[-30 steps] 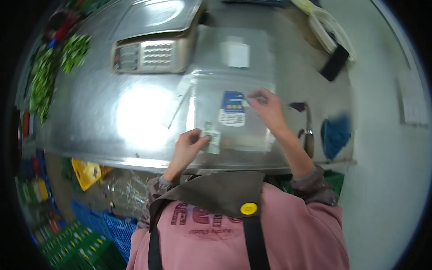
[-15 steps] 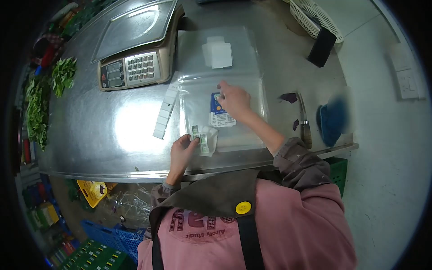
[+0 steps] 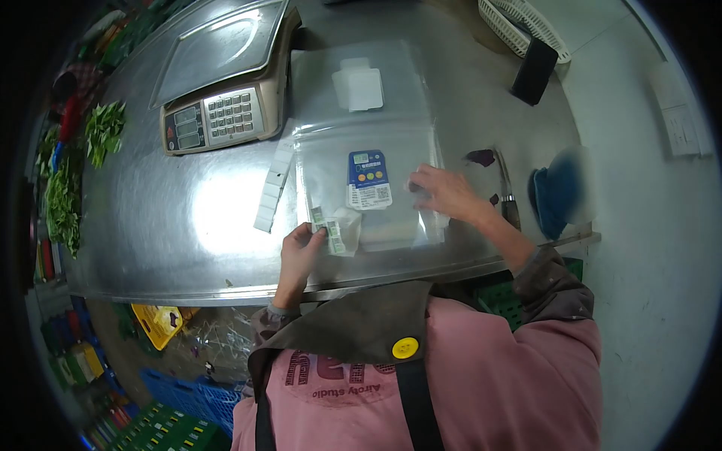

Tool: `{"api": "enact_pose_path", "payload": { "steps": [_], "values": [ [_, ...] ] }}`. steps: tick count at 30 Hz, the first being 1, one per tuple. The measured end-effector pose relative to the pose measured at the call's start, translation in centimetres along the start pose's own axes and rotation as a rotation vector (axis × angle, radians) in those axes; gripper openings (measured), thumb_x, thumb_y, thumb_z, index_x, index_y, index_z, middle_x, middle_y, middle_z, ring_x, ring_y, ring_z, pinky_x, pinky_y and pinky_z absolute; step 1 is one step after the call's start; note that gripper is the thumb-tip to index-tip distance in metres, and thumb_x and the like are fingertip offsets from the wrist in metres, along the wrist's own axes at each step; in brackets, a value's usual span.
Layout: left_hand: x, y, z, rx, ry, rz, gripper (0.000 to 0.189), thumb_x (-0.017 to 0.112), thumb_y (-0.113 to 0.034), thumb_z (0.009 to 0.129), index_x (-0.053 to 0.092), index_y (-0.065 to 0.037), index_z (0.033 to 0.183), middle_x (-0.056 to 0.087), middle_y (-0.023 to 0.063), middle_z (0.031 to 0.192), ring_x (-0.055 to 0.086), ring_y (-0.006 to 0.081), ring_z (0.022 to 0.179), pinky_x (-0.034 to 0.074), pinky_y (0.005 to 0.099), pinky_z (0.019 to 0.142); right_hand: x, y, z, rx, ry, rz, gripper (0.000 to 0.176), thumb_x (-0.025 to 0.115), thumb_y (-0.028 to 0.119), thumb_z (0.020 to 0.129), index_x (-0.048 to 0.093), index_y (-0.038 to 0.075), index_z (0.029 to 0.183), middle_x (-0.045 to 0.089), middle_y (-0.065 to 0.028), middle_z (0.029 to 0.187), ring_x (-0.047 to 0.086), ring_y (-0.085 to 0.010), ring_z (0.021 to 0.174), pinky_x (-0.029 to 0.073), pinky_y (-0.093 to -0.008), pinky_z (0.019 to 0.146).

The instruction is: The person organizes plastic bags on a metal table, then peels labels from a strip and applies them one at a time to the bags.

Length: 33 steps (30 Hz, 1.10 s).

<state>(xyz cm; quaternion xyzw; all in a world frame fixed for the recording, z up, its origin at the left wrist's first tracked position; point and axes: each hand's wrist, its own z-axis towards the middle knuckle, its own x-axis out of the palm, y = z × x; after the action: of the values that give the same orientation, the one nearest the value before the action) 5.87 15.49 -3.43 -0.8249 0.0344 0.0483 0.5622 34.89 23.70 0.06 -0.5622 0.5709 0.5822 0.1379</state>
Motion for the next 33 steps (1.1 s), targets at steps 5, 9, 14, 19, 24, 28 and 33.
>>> {"api": "enact_pose_path", "payload": {
  "steps": [5,9,14,19,24,28,33],
  "values": [
    [-3.3,-3.8,-2.3,-0.132,0.152,-0.370,0.011,0.058,-0.011,0.083,0.060,-0.001,0.088,0.061,0.0008,0.080,0.054,0.0065,0.073,0.042,0.0204,0.068,0.3,-2.3,1.5,-0.011,0.045,0.144,0.032,0.066,0.021,0.069,0.056,0.013,0.098,0.054,-0.0044,0.092,0.056,-0.0265,0.086,0.044,-0.0378,0.069],
    [-5.9,-5.1,-4.0,-0.115,0.217,-0.435,0.013,0.060,-0.009,0.081,0.061,0.000,0.090,0.062,0.0013,0.082,0.055,0.0073,0.074,0.043,0.0209,0.070,-0.9,0.9,0.6,-0.122,-0.073,-0.115,0.018,0.064,0.020,0.071,0.060,0.009,0.086,0.058,-0.0062,0.085,0.057,-0.0257,0.082,0.045,-0.0363,0.069],
    [-5.4,-4.8,-4.2,-0.133,0.296,-0.477,0.020,0.063,-0.012,0.080,0.062,0.001,0.094,0.062,0.0007,0.080,0.054,0.0069,0.073,0.042,0.0216,0.069,0.0,-2.2,1.9,-0.100,0.005,0.137,0.021,0.063,0.021,0.072,0.061,0.007,0.088,0.061,-0.0075,0.084,0.059,-0.0256,0.080,0.046,-0.0338,0.071],
    [-3.8,-5.4,-3.6,-0.148,0.358,-0.273,0.015,0.061,-0.012,0.082,0.062,0.001,0.089,0.059,-0.0001,0.072,0.049,0.0046,0.066,0.039,0.0203,0.061,-2.4,-3.4,4.8,0.223,-0.112,0.586,0.030,0.058,0.022,0.081,0.059,-0.001,0.100,0.062,-0.0069,0.086,0.056,-0.0158,0.078,0.045,-0.0287,0.070],
    [-1.9,-6.3,-2.5,-0.073,0.215,-0.045,0.019,0.059,-0.016,0.083,0.060,0.003,0.081,0.057,-0.0009,0.063,0.046,0.0031,0.057,0.036,0.0199,0.052,-7.3,-3.4,8.7,0.364,-0.765,0.638,0.028,0.056,0.021,0.083,0.057,-0.003,0.098,0.061,-0.0082,0.085,0.055,-0.0145,0.078,0.044,-0.0275,0.069],
    [-1.1,-6.5,-2.0,-0.018,0.176,0.087,0.020,0.060,-0.017,0.082,0.059,0.002,0.077,0.053,-0.0010,0.057,0.042,0.0030,0.054,0.033,0.0217,0.049,-4.9,2.5,7.4,0.033,-0.620,0.577,0.021,0.056,0.017,0.082,0.056,0.002,0.097,0.059,-0.0044,0.087,0.053,-0.0121,0.077,0.043,-0.0276,0.069],
    [-0.3,-7.0,-1.9,0.004,0.197,0.455,0.025,0.061,-0.021,0.079,0.057,0.002,0.072,0.054,0.0054,0.057,0.047,0.0084,0.055,0.037,0.0257,0.052,-1.0,10.4,4.1,-0.389,-0.180,0.290,0.020,0.062,0.017,0.078,0.056,0.007,0.094,0.059,-0.0058,0.085,0.057,-0.0164,0.069,0.045,-0.0295,0.064]
  ]
}}
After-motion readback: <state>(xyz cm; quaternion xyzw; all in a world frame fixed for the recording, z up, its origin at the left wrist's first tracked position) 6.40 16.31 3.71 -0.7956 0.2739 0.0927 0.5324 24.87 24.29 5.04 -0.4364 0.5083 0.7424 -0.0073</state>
